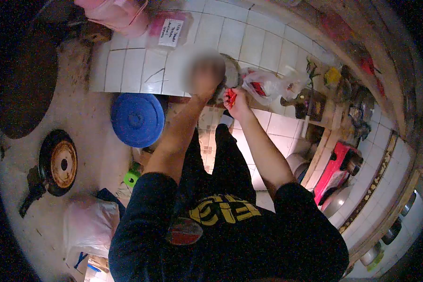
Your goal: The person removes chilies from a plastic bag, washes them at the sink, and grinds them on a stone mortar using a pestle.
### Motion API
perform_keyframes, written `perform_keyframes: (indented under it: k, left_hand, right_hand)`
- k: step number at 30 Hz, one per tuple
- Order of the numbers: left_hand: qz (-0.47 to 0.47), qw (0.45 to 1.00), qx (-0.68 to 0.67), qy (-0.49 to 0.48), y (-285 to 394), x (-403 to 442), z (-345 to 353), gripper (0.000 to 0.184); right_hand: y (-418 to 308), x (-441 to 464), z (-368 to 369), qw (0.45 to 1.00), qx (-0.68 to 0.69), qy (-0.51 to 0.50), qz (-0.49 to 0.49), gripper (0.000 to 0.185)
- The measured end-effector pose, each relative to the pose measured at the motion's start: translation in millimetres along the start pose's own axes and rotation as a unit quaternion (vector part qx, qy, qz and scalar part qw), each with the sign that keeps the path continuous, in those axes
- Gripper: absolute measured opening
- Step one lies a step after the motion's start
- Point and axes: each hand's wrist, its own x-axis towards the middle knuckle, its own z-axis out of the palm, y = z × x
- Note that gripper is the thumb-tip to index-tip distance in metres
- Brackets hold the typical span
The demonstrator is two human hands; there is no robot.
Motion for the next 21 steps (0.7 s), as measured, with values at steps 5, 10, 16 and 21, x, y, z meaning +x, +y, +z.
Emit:
perform_keyframes:
  k: [5, 10, 16, 21]
  left_hand:
    - [-0.105, 0.994, 0.012, 0.003, 18, 16, -8, 0.019]
    - [-0.184, 0.983, 0.028, 0.008, 27, 32, 2, 0.021]
    - [-0.206, 0.978, 0.014, -0.004, 33, 30, 0, 0.021]
    - [-0.185, 0.981, 0.047, -0.029, 34, 26, 4, 0.023]
  right_hand:
    - [6, -9, -5, 1.0, 0.0, -0.002, -0.01, 0.025]
    - [4, -12, -12, 0.999, -0.039, -0.002, -0.023, 0.024]
    - [0, -27, -5, 0.999, -0.045, -0.005, -0.028, 0.022]
    - [-5, -25, -12, 0.999, -0.03, 0.008, -0.013, 0.022]
